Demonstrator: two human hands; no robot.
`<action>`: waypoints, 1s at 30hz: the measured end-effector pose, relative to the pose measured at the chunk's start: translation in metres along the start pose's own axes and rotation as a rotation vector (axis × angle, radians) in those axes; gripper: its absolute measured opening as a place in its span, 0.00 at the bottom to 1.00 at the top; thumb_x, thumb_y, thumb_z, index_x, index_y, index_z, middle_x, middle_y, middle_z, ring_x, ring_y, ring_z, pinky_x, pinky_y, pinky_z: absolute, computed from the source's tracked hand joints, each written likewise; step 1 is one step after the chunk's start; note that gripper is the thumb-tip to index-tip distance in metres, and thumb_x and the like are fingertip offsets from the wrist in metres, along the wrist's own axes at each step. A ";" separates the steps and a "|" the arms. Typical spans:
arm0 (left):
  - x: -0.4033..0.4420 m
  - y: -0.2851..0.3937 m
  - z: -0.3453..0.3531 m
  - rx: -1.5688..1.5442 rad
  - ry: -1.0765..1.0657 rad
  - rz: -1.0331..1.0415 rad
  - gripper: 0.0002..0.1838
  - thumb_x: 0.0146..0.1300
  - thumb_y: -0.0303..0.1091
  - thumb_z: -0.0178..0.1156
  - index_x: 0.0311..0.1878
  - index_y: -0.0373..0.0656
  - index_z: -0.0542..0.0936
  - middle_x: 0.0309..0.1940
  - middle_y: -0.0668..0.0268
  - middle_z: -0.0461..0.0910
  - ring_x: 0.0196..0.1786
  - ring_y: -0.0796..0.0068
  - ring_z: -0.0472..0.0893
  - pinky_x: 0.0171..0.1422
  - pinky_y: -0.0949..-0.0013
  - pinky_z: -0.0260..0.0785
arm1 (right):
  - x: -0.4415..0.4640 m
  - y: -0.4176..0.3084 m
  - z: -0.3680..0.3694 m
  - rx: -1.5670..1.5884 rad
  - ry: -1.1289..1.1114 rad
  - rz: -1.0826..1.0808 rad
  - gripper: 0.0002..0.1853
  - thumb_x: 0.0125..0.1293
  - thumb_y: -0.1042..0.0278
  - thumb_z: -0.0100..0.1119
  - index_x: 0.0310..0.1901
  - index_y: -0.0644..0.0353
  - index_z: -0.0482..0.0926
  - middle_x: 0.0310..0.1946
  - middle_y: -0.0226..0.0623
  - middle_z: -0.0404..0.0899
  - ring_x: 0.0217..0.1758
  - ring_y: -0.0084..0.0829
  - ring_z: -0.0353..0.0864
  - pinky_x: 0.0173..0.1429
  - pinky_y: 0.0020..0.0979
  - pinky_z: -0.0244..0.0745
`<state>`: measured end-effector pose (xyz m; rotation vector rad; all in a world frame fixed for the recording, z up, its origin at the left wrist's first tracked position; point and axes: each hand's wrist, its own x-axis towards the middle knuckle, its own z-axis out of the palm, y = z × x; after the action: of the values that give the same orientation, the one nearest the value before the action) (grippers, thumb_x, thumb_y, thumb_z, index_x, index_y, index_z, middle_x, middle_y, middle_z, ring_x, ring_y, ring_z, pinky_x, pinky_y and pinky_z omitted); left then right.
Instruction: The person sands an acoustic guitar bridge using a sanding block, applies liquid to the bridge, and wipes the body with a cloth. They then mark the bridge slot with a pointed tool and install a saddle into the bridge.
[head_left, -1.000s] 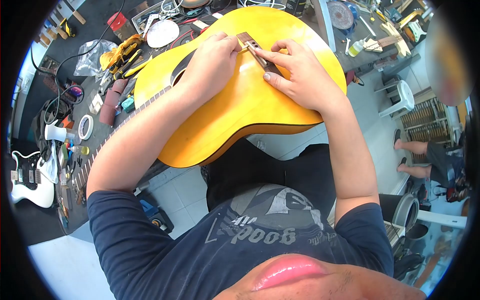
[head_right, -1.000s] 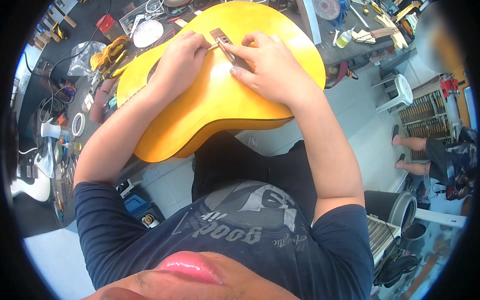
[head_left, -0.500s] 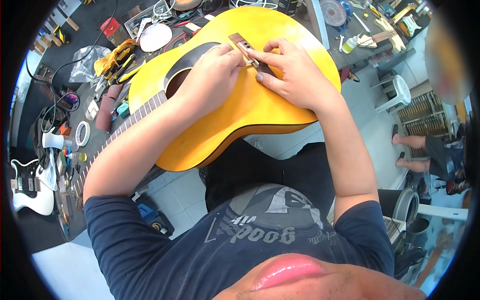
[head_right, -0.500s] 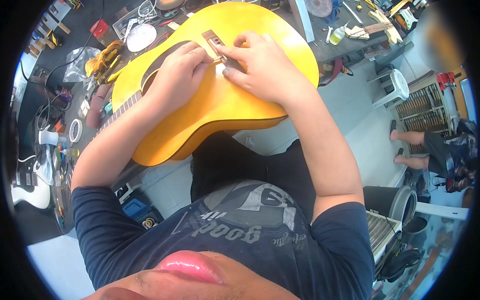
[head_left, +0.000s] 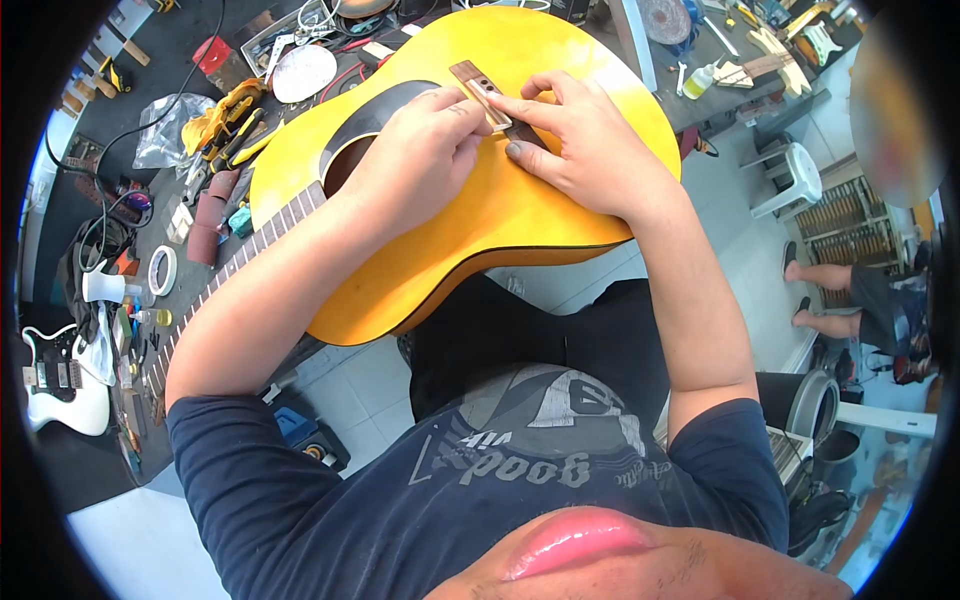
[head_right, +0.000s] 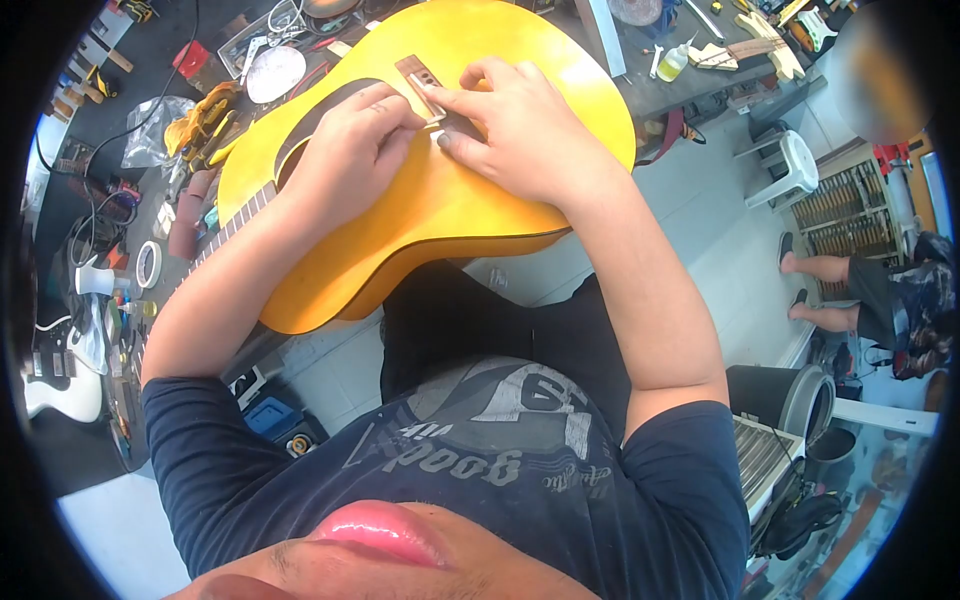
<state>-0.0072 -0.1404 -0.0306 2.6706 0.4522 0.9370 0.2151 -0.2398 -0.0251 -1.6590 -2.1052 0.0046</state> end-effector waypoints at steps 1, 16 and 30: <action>0.000 0.000 0.000 0.012 0.004 -0.001 0.04 0.67 0.23 0.66 0.44 0.36 0.85 0.44 0.53 0.85 0.51 0.47 0.85 0.57 0.53 0.80 | 0.000 0.000 0.000 -0.003 0.002 -0.002 0.26 0.77 0.54 0.65 0.74 0.42 0.83 0.67 0.46 0.78 0.72 0.49 0.74 0.80 0.45 0.71; 0.001 -0.007 -0.002 0.043 -0.004 -0.082 0.04 0.67 0.23 0.65 0.43 0.36 0.85 0.42 0.54 0.84 0.49 0.48 0.86 0.55 0.54 0.80 | -0.001 -0.001 0.001 -0.009 0.013 -0.006 0.26 0.77 0.55 0.67 0.76 0.38 0.82 0.65 0.42 0.77 0.71 0.46 0.75 0.78 0.44 0.71; 0.001 -0.006 0.001 0.024 0.012 -0.014 0.05 0.67 0.23 0.65 0.43 0.35 0.85 0.42 0.53 0.84 0.47 0.49 0.86 0.54 0.54 0.79 | -0.001 0.001 0.001 0.006 0.011 -0.009 0.26 0.78 0.51 0.65 0.75 0.39 0.83 0.67 0.47 0.78 0.71 0.50 0.74 0.79 0.46 0.72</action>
<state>-0.0072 -0.1349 -0.0323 2.6812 0.4873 0.9503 0.2156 -0.2398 -0.0264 -1.6425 -2.1030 -0.0012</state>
